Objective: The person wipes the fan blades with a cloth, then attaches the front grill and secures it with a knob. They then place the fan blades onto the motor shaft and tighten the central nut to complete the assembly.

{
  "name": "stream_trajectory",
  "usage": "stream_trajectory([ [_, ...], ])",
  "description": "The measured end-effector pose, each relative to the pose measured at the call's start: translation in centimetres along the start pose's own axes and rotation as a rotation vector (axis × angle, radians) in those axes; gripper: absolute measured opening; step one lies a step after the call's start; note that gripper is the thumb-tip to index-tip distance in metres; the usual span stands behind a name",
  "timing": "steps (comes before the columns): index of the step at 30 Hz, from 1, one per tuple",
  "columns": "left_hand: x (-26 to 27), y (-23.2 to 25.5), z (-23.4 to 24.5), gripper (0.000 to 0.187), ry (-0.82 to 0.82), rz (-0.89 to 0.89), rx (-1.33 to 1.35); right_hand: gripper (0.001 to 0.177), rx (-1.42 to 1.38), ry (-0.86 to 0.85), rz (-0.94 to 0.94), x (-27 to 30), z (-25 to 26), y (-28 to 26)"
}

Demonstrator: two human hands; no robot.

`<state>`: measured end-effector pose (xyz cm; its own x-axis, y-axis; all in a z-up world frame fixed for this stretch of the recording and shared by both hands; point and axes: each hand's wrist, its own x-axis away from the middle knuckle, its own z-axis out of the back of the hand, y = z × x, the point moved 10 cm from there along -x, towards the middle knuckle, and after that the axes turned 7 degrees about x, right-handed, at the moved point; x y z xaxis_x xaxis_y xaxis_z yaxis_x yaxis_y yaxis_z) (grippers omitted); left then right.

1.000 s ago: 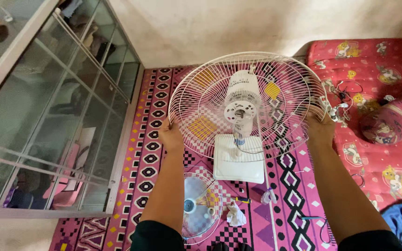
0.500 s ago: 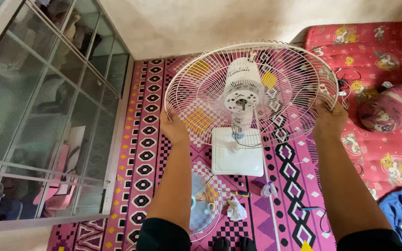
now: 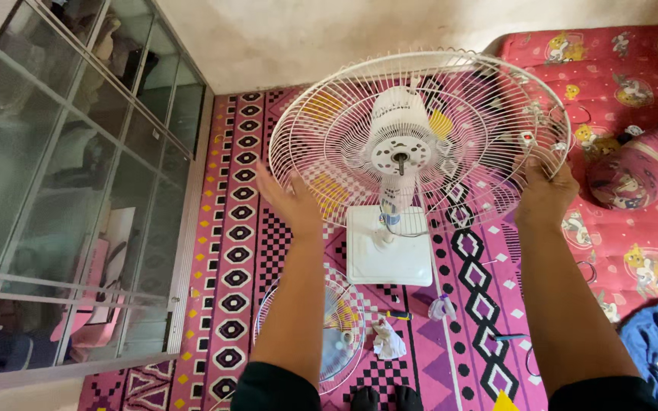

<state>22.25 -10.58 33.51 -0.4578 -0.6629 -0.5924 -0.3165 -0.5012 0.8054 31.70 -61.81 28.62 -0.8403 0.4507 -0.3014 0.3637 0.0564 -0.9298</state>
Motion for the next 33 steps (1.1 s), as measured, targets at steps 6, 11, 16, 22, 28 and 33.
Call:
stream_trajectory([
  [6,8.7,-3.4,-7.0,0.035,-0.089,0.435,0.578,0.019,-0.045,0.037,0.026,-0.4,-0.7,0.1],
  [11,13.4,-3.8,-17.2,0.028,-0.500,1.131,0.754,0.017,-0.083,-0.016,0.053,-0.5,-1.5,-1.4],
  [16,12.0,-1.4,-18.8,0.032,-0.487,1.145,0.830,0.015,-0.050,0.006,0.082,0.0,-1.3,-1.7],
  [22,12.4,-1.5,-17.7,0.037,-0.403,1.145,0.816,0.013,-0.103,0.001,0.085,0.5,-1.2,-0.1],
  [28,12.5,-1.6,-16.4,0.040,-0.345,0.942,0.826,0.014,-0.009,0.048,0.101,1.2,-0.9,1.0],
  [33,12.8,-2.7,-16.8,0.044,-0.387,0.888,0.835,0.024,0.261,0.208,0.149,2.5,-0.4,0.8],
])
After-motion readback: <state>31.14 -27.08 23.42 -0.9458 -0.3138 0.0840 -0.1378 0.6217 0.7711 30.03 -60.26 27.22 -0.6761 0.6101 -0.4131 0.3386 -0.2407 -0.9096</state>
